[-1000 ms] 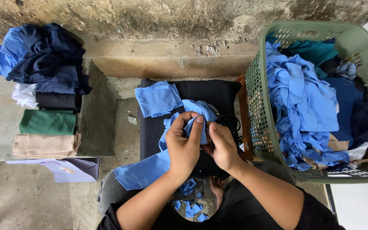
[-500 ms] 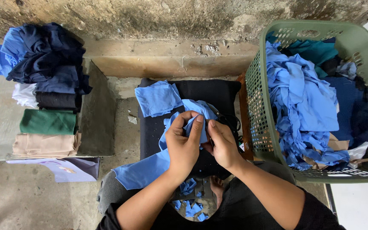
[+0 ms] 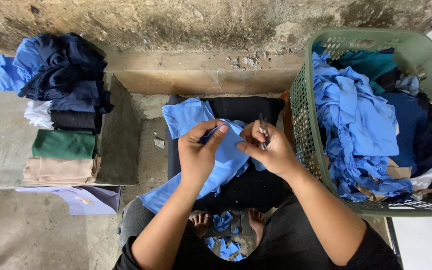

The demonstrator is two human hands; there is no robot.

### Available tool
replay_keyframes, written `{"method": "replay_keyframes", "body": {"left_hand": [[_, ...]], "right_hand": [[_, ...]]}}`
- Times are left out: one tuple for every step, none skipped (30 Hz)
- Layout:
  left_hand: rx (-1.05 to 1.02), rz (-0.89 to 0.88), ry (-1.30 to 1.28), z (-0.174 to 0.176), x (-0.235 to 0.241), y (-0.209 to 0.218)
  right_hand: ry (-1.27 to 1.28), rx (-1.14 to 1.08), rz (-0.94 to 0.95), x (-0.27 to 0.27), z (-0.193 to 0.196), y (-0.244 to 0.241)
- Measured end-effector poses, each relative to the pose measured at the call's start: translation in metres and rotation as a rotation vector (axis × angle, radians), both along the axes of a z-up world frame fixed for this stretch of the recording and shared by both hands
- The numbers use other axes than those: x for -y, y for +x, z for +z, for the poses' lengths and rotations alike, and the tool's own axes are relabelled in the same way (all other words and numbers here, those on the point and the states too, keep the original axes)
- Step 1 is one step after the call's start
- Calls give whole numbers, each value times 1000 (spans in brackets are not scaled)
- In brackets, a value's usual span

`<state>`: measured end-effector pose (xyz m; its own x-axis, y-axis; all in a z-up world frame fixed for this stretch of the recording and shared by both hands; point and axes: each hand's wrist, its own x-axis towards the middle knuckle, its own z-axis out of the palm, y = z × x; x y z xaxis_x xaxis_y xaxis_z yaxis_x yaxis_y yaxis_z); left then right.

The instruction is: The person sits cross-legged and uses scissors to cut a blue cloth into smaller pieces. They repeatedly fold and trim the fabric, placing the cut pieces onto a pile on their lap.

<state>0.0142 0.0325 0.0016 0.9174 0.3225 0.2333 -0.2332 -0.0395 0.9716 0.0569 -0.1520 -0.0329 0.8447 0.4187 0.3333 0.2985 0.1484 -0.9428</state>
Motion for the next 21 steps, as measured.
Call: {"method": "replay_keyframes", "body": {"left_hand": [[3,2,1,-2,-3,1],[9,-34,34,-3,-7,2],[16,-75,67,-5,-9,3],[19,-77,69,-3,-13,5],[28,-137,69,-1,-16,7],[36,-196,69,0,-19,8],[33,-193,67,1,-24,9],[37,-252,49,1,-29,10],[42,-310,32,2,-34,11],[39,-307,31,19,-30,5],[46,-328,-58,36,-28,-1],[54,-348,-148,54,-25,-6],[55,-346,-147,50,-31,-4],[48,-361,-233,47,-36,-2],[40,-376,-319,43,-41,0],[42,-374,-319,37,-46,2],[49,-348,-284,30,-51,5],[57,-322,-249,24,-56,8],[56,-321,-249,20,-57,9],[64,-319,-176,17,-58,11],[73,-319,-102,13,-60,13]], "right_hand": [[1,3,2,0,5,-1],[33,-47,11,1,11,-1],[65,-95,16,3,16,-2],[67,-92,14,7,14,-2],[-12,-114,29,11,11,-2],[-91,-136,44,15,8,-2],[-93,-139,47,17,13,-1],[-206,-154,71,19,17,0],[-318,-168,96,21,20,2],[-319,-170,100,24,18,2],[-366,-177,105,26,17,3],[-413,-184,110,29,17,5],[-413,-182,112,32,15,7],[-348,-138,83,35,14,9],[-283,-95,53,38,13,10],[-283,-93,55,40,11,12],[-232,-70,21,42,9,13],[-180,-46,-13,44,7,15],[-180,-47,-12,42,12,12],[-197,-7,-44,40,18,8],[-213,35,-76,38,24,5]]}}
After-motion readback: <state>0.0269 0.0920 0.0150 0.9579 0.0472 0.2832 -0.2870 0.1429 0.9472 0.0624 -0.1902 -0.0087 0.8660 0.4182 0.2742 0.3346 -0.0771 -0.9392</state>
